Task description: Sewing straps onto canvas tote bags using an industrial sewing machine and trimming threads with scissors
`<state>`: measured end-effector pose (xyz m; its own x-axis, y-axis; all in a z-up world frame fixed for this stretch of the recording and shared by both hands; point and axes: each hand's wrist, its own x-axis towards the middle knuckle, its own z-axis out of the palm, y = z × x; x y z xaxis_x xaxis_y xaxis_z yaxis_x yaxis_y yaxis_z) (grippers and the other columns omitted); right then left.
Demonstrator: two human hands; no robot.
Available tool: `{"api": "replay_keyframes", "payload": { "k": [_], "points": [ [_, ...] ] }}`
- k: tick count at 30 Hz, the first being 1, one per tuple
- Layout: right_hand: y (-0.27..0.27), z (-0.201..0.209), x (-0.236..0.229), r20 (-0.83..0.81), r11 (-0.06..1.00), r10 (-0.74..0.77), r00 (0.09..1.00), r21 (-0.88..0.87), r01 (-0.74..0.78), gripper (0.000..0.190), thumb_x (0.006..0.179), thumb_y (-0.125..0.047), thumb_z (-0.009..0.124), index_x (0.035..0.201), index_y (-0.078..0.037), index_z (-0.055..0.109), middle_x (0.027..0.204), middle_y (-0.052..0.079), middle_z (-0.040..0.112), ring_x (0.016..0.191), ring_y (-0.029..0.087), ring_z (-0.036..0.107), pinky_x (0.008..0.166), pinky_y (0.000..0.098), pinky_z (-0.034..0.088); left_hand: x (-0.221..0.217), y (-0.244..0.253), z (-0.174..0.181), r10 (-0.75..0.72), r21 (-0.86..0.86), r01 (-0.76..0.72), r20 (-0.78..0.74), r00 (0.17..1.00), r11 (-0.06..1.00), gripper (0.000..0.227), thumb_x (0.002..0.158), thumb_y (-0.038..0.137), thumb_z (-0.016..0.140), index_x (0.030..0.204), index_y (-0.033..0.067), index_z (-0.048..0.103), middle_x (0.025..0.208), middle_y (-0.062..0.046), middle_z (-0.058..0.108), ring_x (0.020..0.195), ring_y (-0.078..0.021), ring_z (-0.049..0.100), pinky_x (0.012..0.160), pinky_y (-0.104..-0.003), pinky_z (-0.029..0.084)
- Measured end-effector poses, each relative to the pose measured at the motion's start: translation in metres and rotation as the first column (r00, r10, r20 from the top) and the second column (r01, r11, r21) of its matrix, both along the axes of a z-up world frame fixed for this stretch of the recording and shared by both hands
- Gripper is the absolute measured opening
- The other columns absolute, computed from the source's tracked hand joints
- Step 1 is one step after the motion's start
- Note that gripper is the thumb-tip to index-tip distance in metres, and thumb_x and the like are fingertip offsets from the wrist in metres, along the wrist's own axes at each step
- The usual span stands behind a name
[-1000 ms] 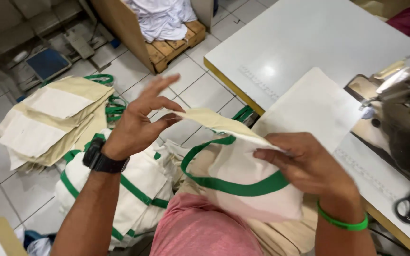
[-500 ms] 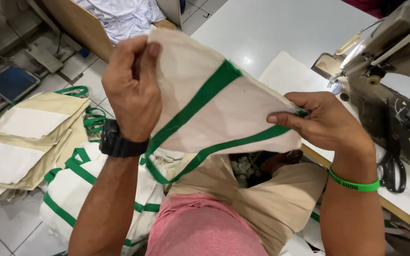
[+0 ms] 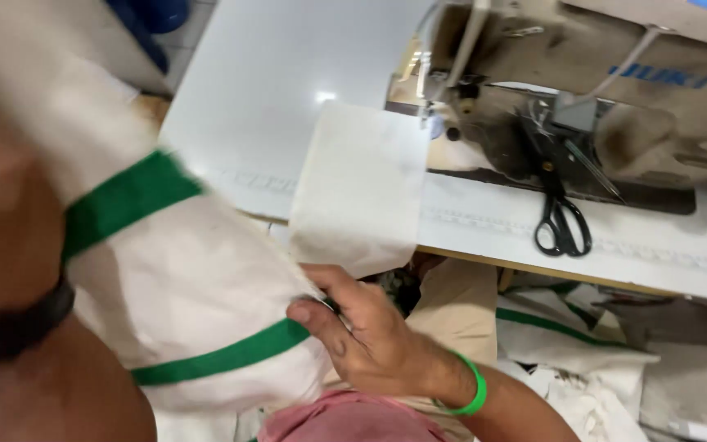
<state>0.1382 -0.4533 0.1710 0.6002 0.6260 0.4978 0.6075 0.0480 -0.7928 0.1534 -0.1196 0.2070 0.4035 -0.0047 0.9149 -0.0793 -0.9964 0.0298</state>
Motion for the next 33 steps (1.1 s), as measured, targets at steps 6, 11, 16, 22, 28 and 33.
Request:
{"api": "replay_keyframes", "payload": {
  "k": [6, 11, 16, 22, 28, 33],
  "points": [
    [0.001, -0.059, 0.012, -0.771, 0.832, -0.039, 0.636, 0.327, 0.448, 0.042, 0.112, -0.020, 0.062, 0.148, 0.002, 0.060, 0.144, 0.015, 0.072, 0.134, 0.026, 0.069, 0.117, 0.0364, 0.058, 0.235, -0.131, -0.005, -0.773, 0.076, 0.819, -0.288, 0.565, 0.569, 0.009, 0.126, -0.009, 0.076, 0.122, -0.0014, 0.078, 0.119, -0.016, 0.082, 0.103, -0.0365, 0.075, 0.090, -0.046, 0.058],
    [-0.006, -0.128, 0.033, -0.895, 0.779, -0.220, 0.388, 0.077, 0.622, 0.028, 0.106, -0.020, 0.069, 0.129, -0.003, 0.069, 0.115, 0.010, 0.082, 0.099, 0.015, 0.076, 0.085, 0.0318, 0.065, 0.281, -0.174, -0.131, -0.828, -0.246, 0.809, -0.345, 0.442, 0.534, 0.013, 0.110, 0.011, 0.079, 0.104, 0.0045, 0.070, 0.096, -0.008, 0.071, 0.078, -0.0224, 0.068, 0.055, -0.037, 0.055],
    [-0.009, -0.135, 0.035, -0.905, 0.745, -0.304, 0.297, -0.031, 0.667, 0.035, 0.103, -0.020, 0.070, 0.135, -0.005, 0.071, 0.126, 0.009, 0.083, 0.110, 0.018, 0.077, 0.098, 0.0327, 0.064, 0.295, -0.193, -0.165, -0.777, -0.376, 0.717, -0.511, 0.369, 0.587, 0.019, 0.112, 0.021, 0.070, 0.098, 0.0084, 0.067, 0.090, -0.008, 0.066, 0.072, -0.0273, 0.058, 0.060, -0.044, 0.045],
    [-0.012, -0.150, 0.033, -0.900, 0.726, -0.352, 0.259, -0.087, 0.683, 0.033, 0.103, -0.019, 0.072, 0.134, -0.006, 0.069, 0.121, 0.006, 0.079, 0.101, 0.015, 0.072, 0.092, 0.0295, 0.059, 0.292, -0.199, -0.187, -0.761, -0.326, 0.716, -0.480, 0.437, 0.617, 0.018, 0.104, 0.016, 0.079, 0.092, 0.0081, 0.067, 0.091, -0.008, 0.064, 0.082, -0.0308, 0.058, 0.075, -0.048, 0.047],
    [-0.007, -0.133, 0.015, -0.955, 0.743, -0.131, 0.265, 0.082, 0.664, 0.035, 0.105, -0.011, 0.067, 0.139, -0.001, 0.066, 0.134, 0.015, 0.081, 0.124, 0.023, 0.076, 0.109, 0.0390, 0.060, 0.267, -0.188, -0.190, -0.748, -0.363, 0.679, -0.503, 0.434, 0.638, 0.015, 0.104, 0.020, 0.082, 0.098, 0.0098, 0.072, 0.094, -0.005, 0.066, 0.081, -0.0285, 0.057, 0.073, -0.044, 0.044],
    [-0.012, -0.120, 0.016, -0.964, 0.727, -0.173, 0.203, 0.014, 0.686, 0.039, 0.104, -0.012, 0.066, 0.141, 0.000, 0.067, 0.135, 0.014, 0.081, 0.127, 0.021, 0.073, 0.115, 0.0359, 0.054, 0.269, -0.193, -0.184, -0.748, -0.432, 0.626, -0.514, 0.421, 0.649, 0.014, 0.101, 0.020, 0.085, 0.096, 0.0092, 0.079, 0.090, -0.004, 0.073, 0.078, -0.0255, 0.062, 0.069, -0.042, 0.047]
  ]
}}
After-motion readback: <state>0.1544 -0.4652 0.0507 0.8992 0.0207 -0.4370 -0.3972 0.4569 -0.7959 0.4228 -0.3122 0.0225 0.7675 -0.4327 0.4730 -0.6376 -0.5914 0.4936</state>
